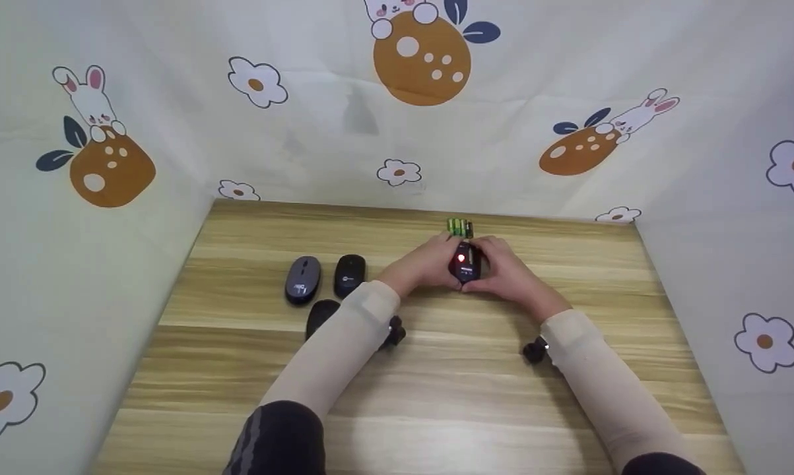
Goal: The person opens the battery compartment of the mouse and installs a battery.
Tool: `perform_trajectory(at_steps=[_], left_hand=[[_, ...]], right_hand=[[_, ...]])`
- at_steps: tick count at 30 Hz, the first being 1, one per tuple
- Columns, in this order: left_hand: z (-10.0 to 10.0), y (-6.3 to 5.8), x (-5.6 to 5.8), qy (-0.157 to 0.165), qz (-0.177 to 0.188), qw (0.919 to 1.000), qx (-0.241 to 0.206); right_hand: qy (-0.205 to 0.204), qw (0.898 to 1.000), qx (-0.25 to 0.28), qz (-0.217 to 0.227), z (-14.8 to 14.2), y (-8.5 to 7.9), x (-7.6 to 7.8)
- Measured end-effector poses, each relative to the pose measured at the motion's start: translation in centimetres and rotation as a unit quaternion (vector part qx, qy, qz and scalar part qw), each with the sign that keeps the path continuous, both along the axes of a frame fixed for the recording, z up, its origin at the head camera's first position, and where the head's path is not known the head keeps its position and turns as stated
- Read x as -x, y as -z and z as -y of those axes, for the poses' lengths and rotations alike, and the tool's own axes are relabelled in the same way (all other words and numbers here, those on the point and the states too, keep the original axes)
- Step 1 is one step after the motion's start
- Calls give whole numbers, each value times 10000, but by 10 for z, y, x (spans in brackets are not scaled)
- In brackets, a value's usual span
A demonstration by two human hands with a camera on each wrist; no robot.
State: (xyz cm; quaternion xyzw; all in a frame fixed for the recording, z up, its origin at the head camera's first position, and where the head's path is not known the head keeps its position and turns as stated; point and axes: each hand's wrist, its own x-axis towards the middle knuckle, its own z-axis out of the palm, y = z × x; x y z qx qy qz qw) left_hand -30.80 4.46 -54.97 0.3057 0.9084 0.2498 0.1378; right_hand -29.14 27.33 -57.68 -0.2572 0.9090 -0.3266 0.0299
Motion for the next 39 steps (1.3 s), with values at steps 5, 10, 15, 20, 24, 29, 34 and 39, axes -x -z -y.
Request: perform_trajectory(at_steps=[5, 10, 15, 20, 24, 29, 34, 39], left_hand=[[0, 0, 2, 39, -36, 9999, -95], [1, -3, 1, 42, -112, 9998, -150], [3, -6, -1, 47, -157, 9998, -140], [11, -12, -6, 66, -188, 9997, -150], [23, -17, -12, 1, -83, 9998, -203], [38, -22, -21, -96, 2, 9993, -366], [52, -26, -32, -58, -57, 9976, -690], [70, -26, -46, -36, -143, 9937, -1109]], right_hand=[[-31, 9999, 76, -104, -1, 0, -2], [1, 9999, 93, -72, -1, -2, -4], [93, 9999, 140, 21, 1, -4, -7], [44, 9993, 374, 57, 3, -7, -14], [-17, 9977, 671, 7, 4, -10, -21], [-5, 9959, 900, -93, 6, -13, -32], [-71, 9940, 1063, -245, 12, -17, -43], [-196, 9911, 1257, -404, 18, -18, -56]])
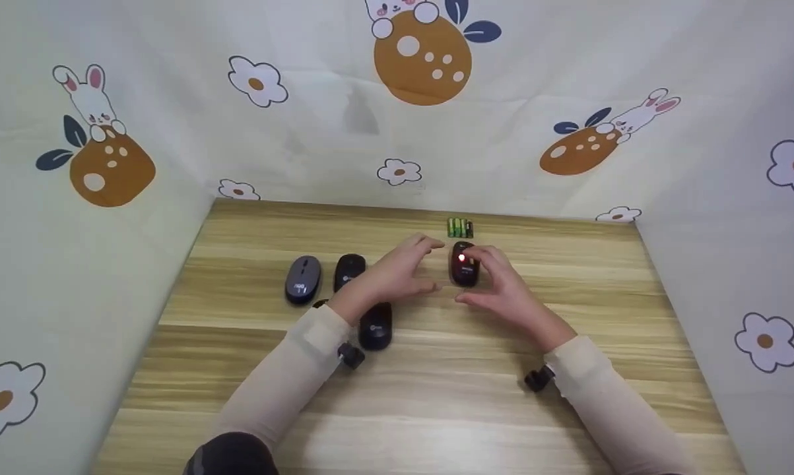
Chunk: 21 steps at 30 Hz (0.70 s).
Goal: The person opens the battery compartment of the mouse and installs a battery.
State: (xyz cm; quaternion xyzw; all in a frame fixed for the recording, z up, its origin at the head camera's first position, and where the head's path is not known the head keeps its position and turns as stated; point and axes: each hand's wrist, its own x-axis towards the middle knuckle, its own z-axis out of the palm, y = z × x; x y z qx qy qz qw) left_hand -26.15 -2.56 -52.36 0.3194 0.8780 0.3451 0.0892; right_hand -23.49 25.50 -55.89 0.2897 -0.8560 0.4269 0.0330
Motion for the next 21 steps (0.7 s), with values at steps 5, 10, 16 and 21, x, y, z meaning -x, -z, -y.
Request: perform_trajectory(at_steps=[5, 10, 16, 21], left_hand=[[19, 2, -15, -57, -65, 9997, -237], [37, 4, -28, -94, -56, 9994, -337], [55, 8, -40, -132, -6, 9986, -509], [70, 13, -49, -146, -89, 9985, -520]], right_hand=[[-24, 10000, 79, 13, 7, 0, -15], [-114, 9997, 158, 130, 15, 0, -28], [-325, 9992, 177, 164, 26, 0, -38], [-452, 9989, 36, 139, 36, 1, -45]])
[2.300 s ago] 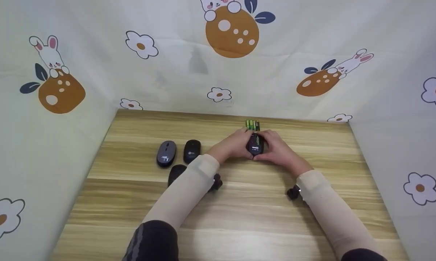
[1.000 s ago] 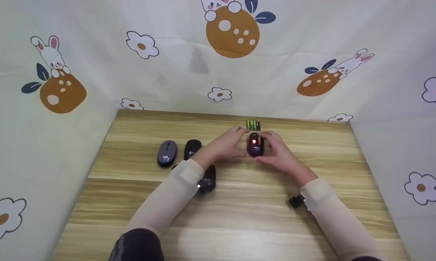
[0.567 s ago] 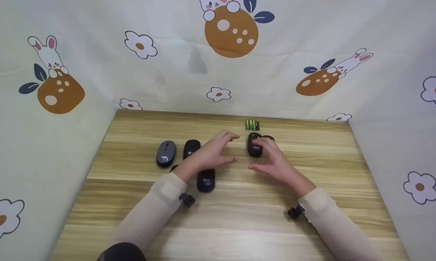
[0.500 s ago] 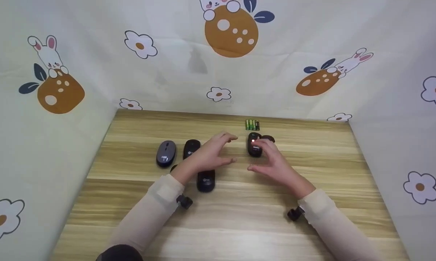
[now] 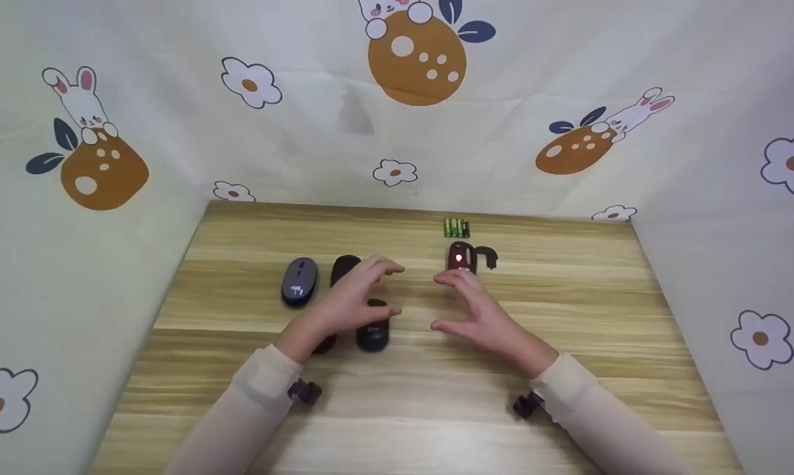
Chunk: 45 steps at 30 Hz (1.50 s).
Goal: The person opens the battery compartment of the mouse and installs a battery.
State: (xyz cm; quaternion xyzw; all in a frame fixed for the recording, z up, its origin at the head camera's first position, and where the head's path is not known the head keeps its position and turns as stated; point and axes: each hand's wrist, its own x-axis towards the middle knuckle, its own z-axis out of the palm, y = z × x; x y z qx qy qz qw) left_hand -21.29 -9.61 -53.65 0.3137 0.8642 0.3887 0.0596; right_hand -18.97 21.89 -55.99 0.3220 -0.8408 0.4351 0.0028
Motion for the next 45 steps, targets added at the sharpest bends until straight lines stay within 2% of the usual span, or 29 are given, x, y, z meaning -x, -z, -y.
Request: perform_trajectory(at_steps=[5, 10, 17, 25, 31, 34, 41, 45], left_hand=[[16, 5, -10, -28, -136, 9998, 135], [28, 8, -19, -53, -59, 9996, 277], [36, 14, -27, -239, -5, 9977, 629], [43, 23, -34, -236, -114, 9966, 776], [44, 30, -37, -230, -13, 9955, 916], [44, 29, -38, -199, 65, 9947, 1005], [41, 28, -37, -100, -209, 9902, 1379], [40, 28, -37, -65, -138, 9896, 1428]], right_hand=[[-79, 9999, -90, -67, 13, 1, -5], [-144, 9993, -325, 61, 26, 2, -6], [-164, 9976, -609, 282, 42, 5, -9], [-287, 9952, -827, 437, 59, 7, -13], [-341, 9924, -1023, 599, 72, 7, -14], [-405, 9908, -1135, 609, 80, 8, -14], [-451, 9884, -1285, 667, 93, 12, -14], [-444, 9868, -1402, 678, 98, 12, -13]])
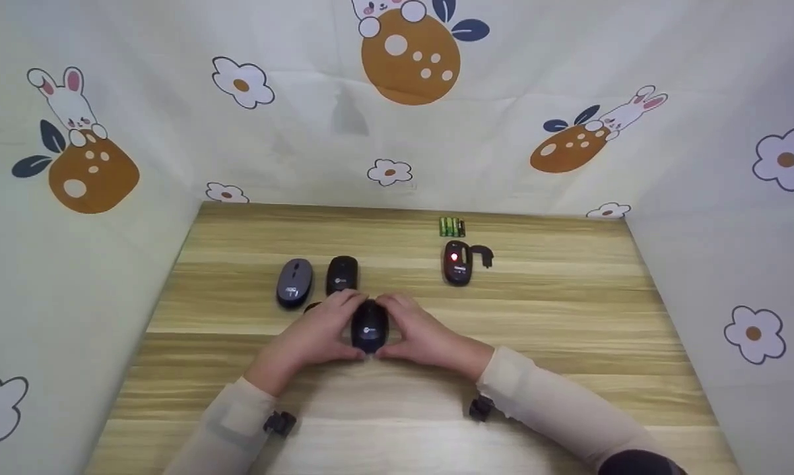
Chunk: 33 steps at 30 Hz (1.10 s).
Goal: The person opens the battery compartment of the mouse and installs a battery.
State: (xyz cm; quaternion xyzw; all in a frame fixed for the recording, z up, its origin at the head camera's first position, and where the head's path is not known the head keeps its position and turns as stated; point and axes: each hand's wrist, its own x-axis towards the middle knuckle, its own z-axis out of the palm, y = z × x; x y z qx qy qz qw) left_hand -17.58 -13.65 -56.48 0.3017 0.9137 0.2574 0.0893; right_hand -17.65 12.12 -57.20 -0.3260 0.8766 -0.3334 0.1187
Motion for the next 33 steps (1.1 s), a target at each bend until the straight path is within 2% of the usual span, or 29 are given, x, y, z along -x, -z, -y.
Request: perform_trajectory(at_steps=[15, 23, 33], left_hand=[[-3, 5, 2, 20, 7, 10000, -3], [-6, 7, 5, 203, -138, 9996, -146], [-15, 2, 9, 106, -144, 9988, -459]], right_hand=[[-49, 9997, -175, -165, 9, 2, 1], [23, 9999, 128, -18, 7, 1, 4], [73, 9983, 548, 200, -14, -7, 8]])
